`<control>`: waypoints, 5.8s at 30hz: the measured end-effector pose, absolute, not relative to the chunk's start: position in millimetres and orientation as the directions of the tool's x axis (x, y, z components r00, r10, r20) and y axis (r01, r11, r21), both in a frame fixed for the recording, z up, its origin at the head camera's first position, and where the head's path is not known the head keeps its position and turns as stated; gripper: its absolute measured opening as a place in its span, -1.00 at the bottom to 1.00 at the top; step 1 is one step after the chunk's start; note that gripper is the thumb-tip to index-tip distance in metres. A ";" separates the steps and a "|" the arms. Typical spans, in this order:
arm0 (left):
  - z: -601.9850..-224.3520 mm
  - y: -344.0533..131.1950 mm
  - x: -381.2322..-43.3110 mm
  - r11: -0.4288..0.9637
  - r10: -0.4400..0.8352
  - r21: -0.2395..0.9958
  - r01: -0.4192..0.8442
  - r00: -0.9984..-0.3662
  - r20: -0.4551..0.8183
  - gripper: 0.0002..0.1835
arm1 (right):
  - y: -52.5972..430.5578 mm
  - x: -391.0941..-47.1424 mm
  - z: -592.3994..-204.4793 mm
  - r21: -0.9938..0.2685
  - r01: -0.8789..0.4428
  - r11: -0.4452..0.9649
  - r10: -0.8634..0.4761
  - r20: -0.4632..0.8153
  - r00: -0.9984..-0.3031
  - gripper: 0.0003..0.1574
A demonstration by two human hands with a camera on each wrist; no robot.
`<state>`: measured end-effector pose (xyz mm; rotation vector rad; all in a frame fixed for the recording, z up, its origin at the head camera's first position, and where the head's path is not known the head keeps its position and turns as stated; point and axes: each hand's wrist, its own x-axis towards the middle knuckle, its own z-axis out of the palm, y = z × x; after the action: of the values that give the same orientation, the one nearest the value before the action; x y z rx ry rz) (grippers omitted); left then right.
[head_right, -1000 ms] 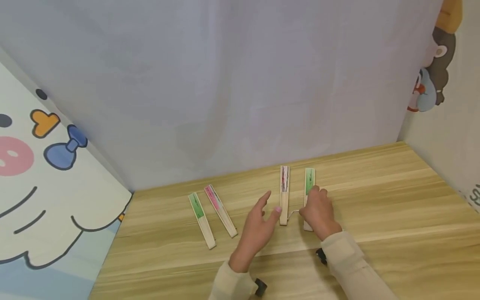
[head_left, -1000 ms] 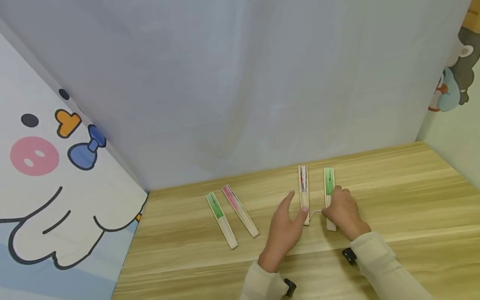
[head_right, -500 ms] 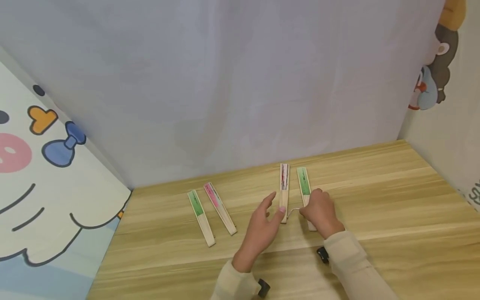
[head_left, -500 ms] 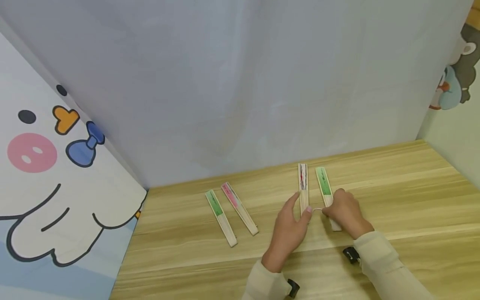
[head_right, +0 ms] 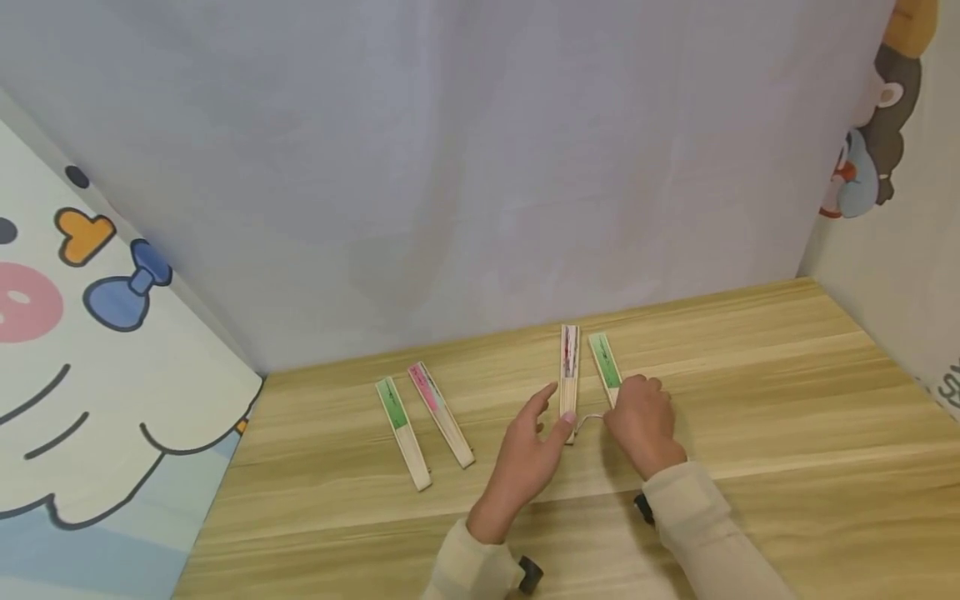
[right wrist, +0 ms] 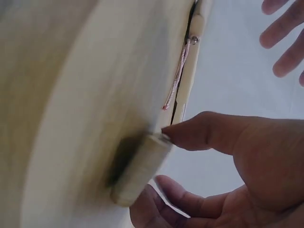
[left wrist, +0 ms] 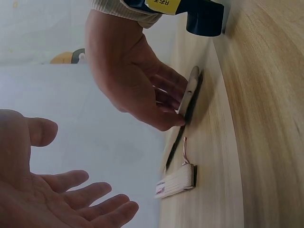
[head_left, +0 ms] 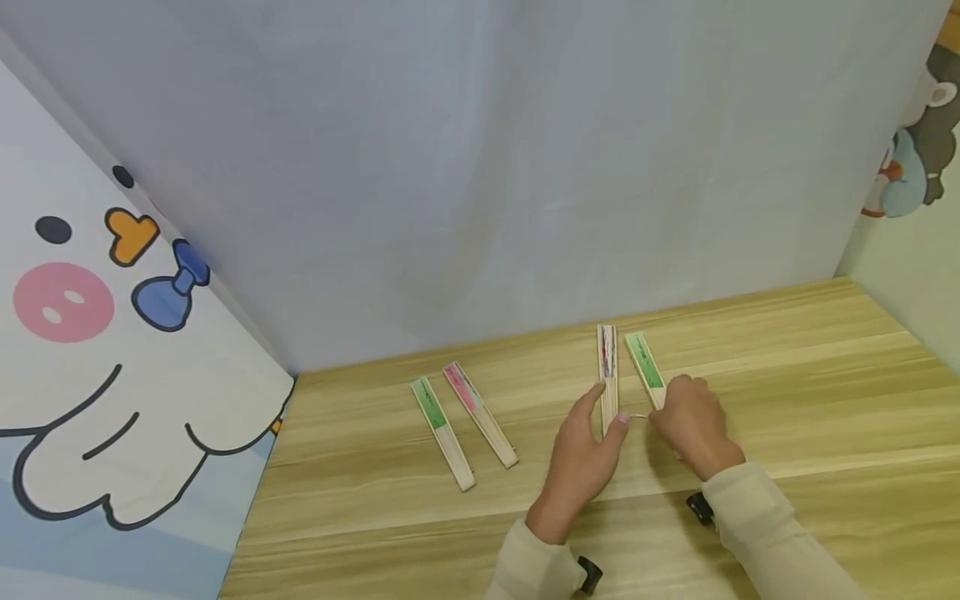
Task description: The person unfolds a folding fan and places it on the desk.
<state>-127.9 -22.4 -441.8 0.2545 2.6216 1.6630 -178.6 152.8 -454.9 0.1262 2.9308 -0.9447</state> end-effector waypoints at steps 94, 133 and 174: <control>-449.4 -21.2 -143.8 -0.153 -0.011 0.977 -0.151 -0.988 -0.154 -0.67 | 136.8 -147.9 -424.9 -0.965 0.081 0.250 -0.123 -0.115 -0.986 -0.65; -448.4 -22.1 -141.8 -0.217 -0.173 0.973 -0.084 -0.977 -0.123 -0.65 | 138.9 -152.0 -431.1 -0.979 0.193 0.061 -0.046 -0.196 -0.980 -0.52; -446.2 -24.7 -140.7 -0.449 -0.277 0.888 -0.098 -0.930 -0.243 -0.69 | 145.8 -155.5 -427.7 -0.973 0.203 -0.108 0.030 -0.207 -0.978 -0.66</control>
<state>-140.7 -24.7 -446.2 -0.5845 1.6990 2.7072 -155.5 145.8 -427.7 0.2645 2.0155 -2.2397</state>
